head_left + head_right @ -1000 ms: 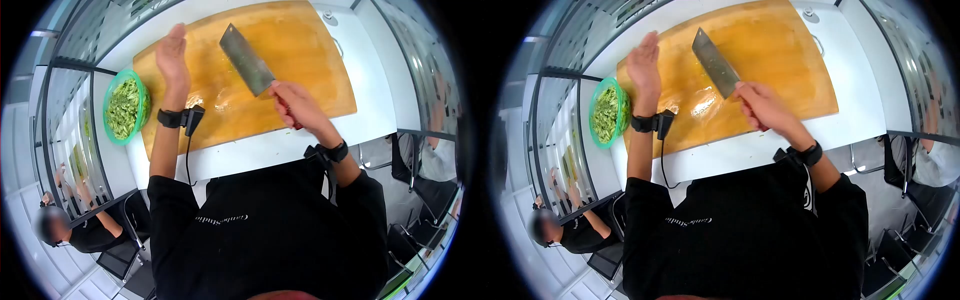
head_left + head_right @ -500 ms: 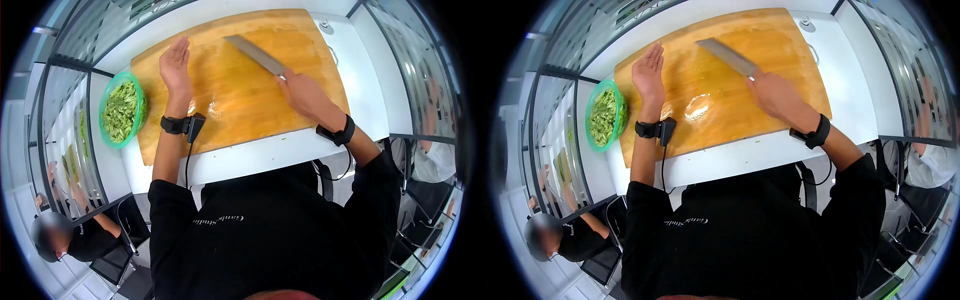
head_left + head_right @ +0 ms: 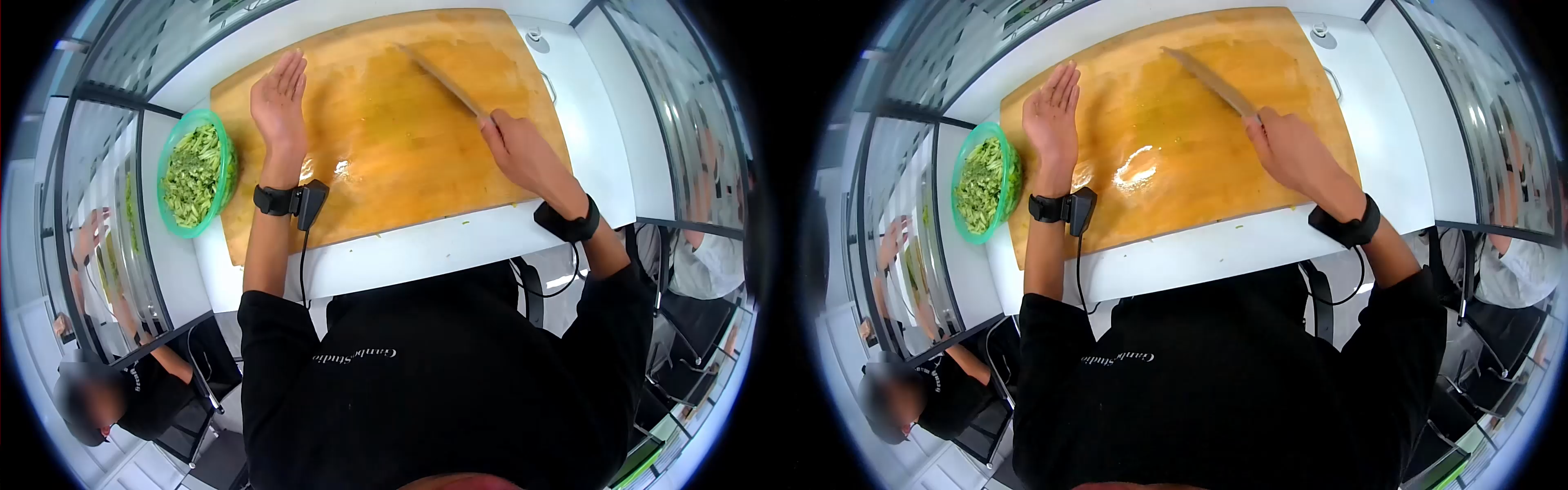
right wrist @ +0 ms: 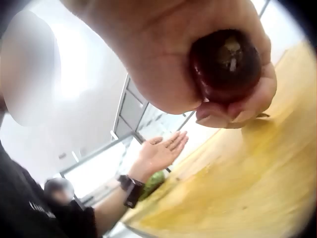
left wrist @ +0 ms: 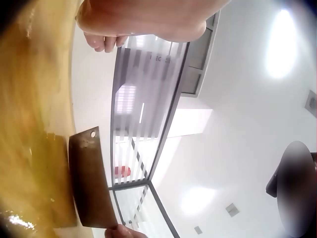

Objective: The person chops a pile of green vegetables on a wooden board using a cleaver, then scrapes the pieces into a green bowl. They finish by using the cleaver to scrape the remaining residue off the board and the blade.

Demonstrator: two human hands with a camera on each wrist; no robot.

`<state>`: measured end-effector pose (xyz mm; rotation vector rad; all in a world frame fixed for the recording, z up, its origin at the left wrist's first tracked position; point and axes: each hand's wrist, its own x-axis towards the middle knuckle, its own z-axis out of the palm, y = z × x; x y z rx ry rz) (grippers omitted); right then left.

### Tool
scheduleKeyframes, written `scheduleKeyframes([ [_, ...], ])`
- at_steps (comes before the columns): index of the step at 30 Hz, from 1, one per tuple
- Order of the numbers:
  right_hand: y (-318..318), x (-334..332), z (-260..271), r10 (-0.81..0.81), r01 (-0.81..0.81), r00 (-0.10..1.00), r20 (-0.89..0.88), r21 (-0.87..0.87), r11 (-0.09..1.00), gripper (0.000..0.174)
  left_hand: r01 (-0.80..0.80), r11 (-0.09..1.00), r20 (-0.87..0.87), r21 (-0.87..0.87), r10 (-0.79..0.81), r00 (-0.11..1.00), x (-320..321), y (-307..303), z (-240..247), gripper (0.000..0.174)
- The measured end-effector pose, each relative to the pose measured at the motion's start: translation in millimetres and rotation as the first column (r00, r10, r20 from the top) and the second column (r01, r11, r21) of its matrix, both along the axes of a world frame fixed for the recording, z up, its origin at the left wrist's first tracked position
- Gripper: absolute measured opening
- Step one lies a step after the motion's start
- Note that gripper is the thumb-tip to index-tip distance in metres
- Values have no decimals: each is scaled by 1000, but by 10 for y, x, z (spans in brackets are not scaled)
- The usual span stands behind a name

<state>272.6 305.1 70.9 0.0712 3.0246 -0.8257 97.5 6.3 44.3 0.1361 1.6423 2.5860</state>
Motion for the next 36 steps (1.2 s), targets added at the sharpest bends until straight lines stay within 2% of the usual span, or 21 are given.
scheduleKeyframes([
  [3,-86,105,412,-28,144,942,334,-328,934,43,22,1000,12,-7,-21,1000,14,57,-4,60],
  [5,41,187,172,-90,85,996,-11,-251,964,43,29,999,17,-19,-29,999,28,63,11,60],
  [6,123,235,84,-105,66,977,-186,-205,976,43,32,999,17,-25,-31,999,35,57,14,60],
  [9,355,318,111,-306,304,952,-24,-57,951,44,51,994,1,-94,-51,999,65,19,-21,59],
  [13,184,481,-105,-258,259,966,-14,54,964,41,119,959,-19,-259,-128,992,184,-20,-71,59],
  [14,51,517,-74,-213,213,977,12,22,977,39,129,955,-11,-269,-137,990,204,-22,-90,59],
  [15,-84,522,36,-191,198,976,110,-57,979,40,138,951,-8,-276,-146,989,207,-13,-98,59],
  [17,-161,544,118,-66,89,994,86,-296,951,39,155,947,-6,-281,-164,986,221,3,-134,58],
  [20,-139,630,235,-107,120,992,59,-281,952,38,176,948,-16,-264,-187,982,221,12,-204,57],
  [23,89,728,204,-362,358,932,8,-157,920,37,190,951,-19,-246,-200,980,227,-20,-245,56],
  [26,272,828,-30,-430,428,903,23,43,903,32,195,950,-14,-246,-204,979,223,-18,-241,56],
  [29,-24,985,-217,-189,225,958,-216,155,962,27,192,954,-5,-229,-198,980,212,-14,-284,56],
  [31,-314,966,-26,-198,199,980,13,-93,976,26,184,960,0,-213,-188,982,194,-19,-296,56],
  [35,-321,926,237,-62,133,980,189,-385,913,27,178,961,12,-211,-179,984,206,-69,-254,58],
  [36,-334,919,230,-56,128,980,191,-388,913,27,173,964,14,-200,-174,985,187,-104,-269,59],
])
